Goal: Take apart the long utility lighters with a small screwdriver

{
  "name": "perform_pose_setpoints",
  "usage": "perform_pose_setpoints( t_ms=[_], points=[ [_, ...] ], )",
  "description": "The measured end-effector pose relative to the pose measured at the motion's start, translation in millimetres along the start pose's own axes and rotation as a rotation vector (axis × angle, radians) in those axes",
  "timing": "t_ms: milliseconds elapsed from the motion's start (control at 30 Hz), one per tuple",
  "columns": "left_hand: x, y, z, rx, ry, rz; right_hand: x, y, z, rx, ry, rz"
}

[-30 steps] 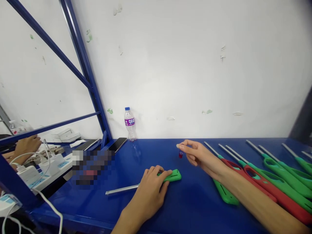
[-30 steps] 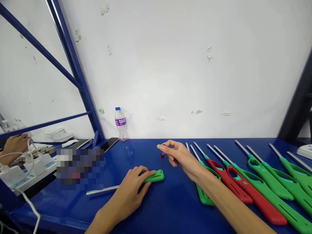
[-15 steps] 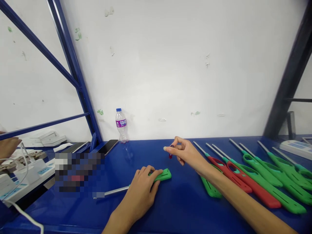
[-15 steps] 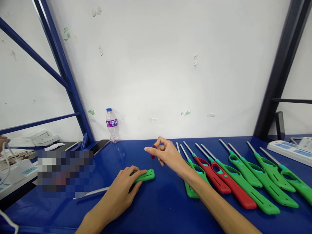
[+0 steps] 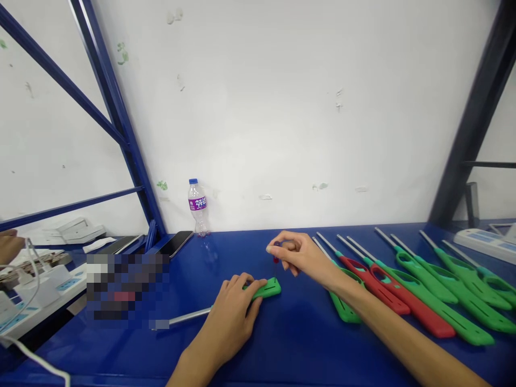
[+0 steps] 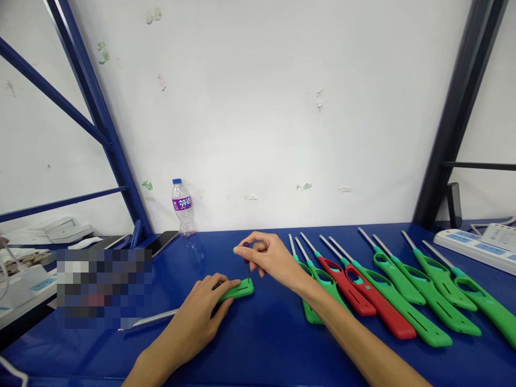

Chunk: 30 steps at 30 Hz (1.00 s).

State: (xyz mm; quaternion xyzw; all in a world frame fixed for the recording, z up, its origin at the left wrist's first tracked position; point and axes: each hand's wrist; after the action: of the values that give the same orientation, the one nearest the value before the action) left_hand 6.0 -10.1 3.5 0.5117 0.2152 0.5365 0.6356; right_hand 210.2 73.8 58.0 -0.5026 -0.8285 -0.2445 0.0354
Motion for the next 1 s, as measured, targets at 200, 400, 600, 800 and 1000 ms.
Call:
perform_pose_setpoints(
  t_ms=[200, 400, 600, 800, 1000],
  points=[
    [-1.2, 0.3, 0.9, 0.001, -0.001, 0.008, -0.8, -2.6, 3.9, -0.021, -0.029, 0.090],
    [-1.9, 0.9, 2.4, 0.006, 0.000, 0.015, -1.1, -3.0, 4.2, -0.022, -0.002, -0.103],
    [-3.7, 0.2, 2.7, 0.012, 0.002, 0.026, 0.0, -2.7, 4.0, -0.004, -0.012, -0.122],
    [-4.5, 2.1, 4.0, -0.020, 0.018, 0.021, 1.6, -1.7, 6.1, -0.017, -0.044, -0.030],
    [-3.7, 0.6, 1.3, -0.007, 0.003, 0.022, 1.6, -2.5, 8.7, -0.018, -0.063, 0.064]
  ],
)
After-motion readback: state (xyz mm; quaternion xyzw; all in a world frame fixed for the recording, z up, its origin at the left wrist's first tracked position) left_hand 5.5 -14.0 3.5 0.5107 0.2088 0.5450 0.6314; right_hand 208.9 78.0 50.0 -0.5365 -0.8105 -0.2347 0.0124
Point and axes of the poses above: each hand's wrist, its own x-axis towards the middle knuckle, its own y-axis out of the back of the hand, z = x × y, and after that the axes turned 11 degrees about -x, right-handed
